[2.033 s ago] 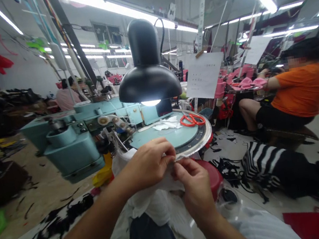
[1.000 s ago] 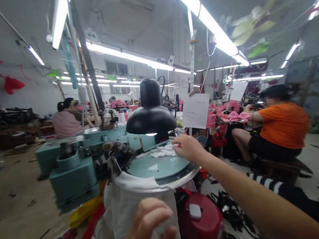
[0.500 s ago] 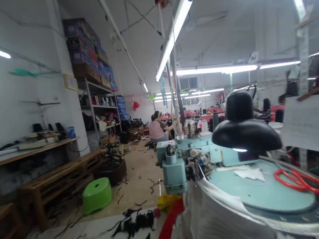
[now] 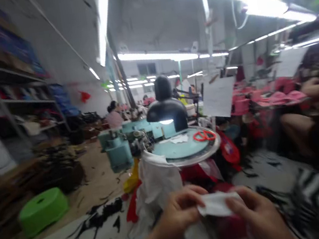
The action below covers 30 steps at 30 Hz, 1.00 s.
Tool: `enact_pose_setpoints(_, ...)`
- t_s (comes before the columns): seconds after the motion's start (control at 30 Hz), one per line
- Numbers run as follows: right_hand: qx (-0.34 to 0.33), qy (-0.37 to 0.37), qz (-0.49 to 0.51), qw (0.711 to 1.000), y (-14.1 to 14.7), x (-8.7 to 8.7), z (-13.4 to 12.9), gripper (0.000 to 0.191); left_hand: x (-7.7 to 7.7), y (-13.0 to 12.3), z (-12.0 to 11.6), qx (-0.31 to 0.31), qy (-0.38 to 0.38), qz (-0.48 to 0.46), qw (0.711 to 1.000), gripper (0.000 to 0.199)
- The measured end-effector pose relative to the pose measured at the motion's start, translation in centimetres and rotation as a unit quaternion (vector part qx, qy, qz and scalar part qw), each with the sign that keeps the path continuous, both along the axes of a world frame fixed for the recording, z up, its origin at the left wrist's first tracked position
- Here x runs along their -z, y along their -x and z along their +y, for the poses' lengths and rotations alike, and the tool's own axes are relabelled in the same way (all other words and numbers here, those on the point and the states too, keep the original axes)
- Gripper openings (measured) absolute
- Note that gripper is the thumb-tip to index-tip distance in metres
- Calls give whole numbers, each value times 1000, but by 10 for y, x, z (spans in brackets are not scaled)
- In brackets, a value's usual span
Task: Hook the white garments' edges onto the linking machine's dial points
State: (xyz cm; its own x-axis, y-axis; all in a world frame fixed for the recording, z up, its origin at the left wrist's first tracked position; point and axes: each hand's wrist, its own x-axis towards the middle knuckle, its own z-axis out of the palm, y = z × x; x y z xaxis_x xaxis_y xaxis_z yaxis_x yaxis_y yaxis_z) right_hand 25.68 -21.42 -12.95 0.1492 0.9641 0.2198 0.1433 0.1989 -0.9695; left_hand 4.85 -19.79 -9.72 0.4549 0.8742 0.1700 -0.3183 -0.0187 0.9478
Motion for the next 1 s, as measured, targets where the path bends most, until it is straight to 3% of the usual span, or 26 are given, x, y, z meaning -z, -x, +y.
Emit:
enact_pose_setpoints(0.07, -28, -25, 103, 994, -6, -12, -6, 42, -1, -5, 2, -14, -1, -25, 1000, 20)
enact_pose_setpoints(0.2, -14, -68, 159, 985, -3, -24, 2, 29, -2, -25, -1, 86, 170, -130, 973, 38)
enact_pose_setpoints(0.3, -41, -85, 174, 980, -2, -19, 3, 21, 4, -46, -6, 35, 218, -107, 969, 49)
enact_pose_setpoints(0.4, -39, -103, 183, 977, -5, -12, 2, 20, 12, -55, -3, -47, 155, -71, 984, 56)
enact_pose_setpoints(0.5, -20, -126, 183, 975, -7, -7, 0, 21, 15, -49, 3, -109, 11, -16, 994, 55)
enact_pose_setpoints(0.57, -11, -152, 186, 971, -6, -4, -1, 20, 16, -44, 4, -121, -61, 0, 991, 52)
enact_pose_setpoints(0.67, -1, -173, 190, 967, -1, 0, -3, 19, 18, -42, 2, -126, -86, 4, 988, 49)
enact_pose_setpoints(0.73, -25, -140, 189, 972, 3, 1, -5, 32, 21, -41, 0, -126, -91, 11, 988, 49)
enact_pose_setpoints(0.87, -162, -13, 175, 971, 9, -4, -5, 82, 23, -35, 2, -106, -121, 50, 986, 45)
enact_pose_setpoints(0.93, -213, 13, 166, 963, 10, -9, -2, 74, 19, -30, 7, -92, -130, 85, 984, 43)
enact_pose_setpoints(1.0, -212, 21, 122, 969, 10, -14, 1, 49, 12, -24, 15, -80, -139, 121, 980, 41)
